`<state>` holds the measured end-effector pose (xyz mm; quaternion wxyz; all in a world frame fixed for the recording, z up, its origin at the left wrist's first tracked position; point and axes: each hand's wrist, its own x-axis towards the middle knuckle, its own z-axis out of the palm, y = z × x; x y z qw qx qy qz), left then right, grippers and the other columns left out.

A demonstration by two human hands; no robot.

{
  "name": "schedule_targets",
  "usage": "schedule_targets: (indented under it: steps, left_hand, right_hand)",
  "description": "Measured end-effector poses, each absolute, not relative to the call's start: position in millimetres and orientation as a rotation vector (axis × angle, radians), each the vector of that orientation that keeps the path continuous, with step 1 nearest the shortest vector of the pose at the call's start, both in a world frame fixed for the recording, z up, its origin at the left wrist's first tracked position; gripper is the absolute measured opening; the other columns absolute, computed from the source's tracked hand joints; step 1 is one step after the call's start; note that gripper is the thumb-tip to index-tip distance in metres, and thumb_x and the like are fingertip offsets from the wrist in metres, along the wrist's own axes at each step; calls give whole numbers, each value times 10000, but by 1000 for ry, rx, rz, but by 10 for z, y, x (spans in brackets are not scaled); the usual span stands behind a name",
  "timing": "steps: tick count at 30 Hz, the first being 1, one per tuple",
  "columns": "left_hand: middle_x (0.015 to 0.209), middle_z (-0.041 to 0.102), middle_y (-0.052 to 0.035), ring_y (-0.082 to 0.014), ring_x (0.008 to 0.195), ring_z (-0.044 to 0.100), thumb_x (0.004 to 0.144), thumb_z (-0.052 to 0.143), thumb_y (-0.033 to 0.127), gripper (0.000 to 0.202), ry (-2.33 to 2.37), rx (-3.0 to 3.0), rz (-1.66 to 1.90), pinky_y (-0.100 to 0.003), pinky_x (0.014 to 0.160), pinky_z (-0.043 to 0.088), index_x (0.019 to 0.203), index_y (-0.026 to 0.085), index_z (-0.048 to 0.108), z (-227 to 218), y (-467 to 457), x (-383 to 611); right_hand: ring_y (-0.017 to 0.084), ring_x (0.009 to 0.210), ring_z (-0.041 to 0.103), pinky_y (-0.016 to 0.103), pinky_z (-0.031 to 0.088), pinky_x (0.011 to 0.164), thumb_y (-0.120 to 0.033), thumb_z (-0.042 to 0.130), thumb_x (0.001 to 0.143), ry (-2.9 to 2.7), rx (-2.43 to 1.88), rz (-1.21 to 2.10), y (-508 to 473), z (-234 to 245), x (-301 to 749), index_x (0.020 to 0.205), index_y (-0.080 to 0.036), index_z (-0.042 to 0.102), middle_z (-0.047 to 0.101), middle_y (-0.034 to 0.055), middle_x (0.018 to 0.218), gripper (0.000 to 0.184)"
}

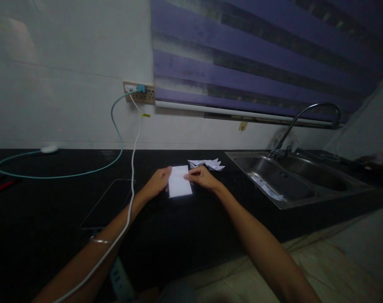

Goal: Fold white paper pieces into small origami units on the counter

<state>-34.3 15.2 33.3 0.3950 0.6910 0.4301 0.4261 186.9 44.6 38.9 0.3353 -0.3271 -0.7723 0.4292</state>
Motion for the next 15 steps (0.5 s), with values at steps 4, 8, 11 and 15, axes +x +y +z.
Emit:
schedule_targets:
  steps: [4,8,11,15]
  left_hand:
    - [496,566,19,-103,370,509,893,495,534,406,972,1602,1074,-198,361,290,787,150,574,390,125,-352]
    - [501,560,35,-85,352,505,809,651,421,287,861,1479,1069,-176,330,232,842,146,575,467,91,-385]
    - [486,561,24,-88,367,521,829,643,384,280,852,1453,1065,-177,343,217,915,119,618,482,85,-405]
    - [562,636,-24,-120,437,595,831,634,349,371,803,1458,985,-179,351,215,1116,112,624,452,113,-410]
  right_hand:
    - [99,532,432,254,309,543,-490,678,809,-1995,-857,1104,438,399,1880,603,-151,615,508,-27,548,402]
    - [106,549,452,254,329,562,-506,666,810,-1957,-873,1072,444,401,1901,600,-157,617,527,-20,561,411]
    - [107,553,450,253,323,560,-512,670,801,-1952,-874,1075,459,393,1907,591,-155,615,528,-19,561,418]
    - [104,570,444,248,318,559,-488,699,776,-1863,-888,1061,488,364,1896,641,-150,654,540,-20,594,367]
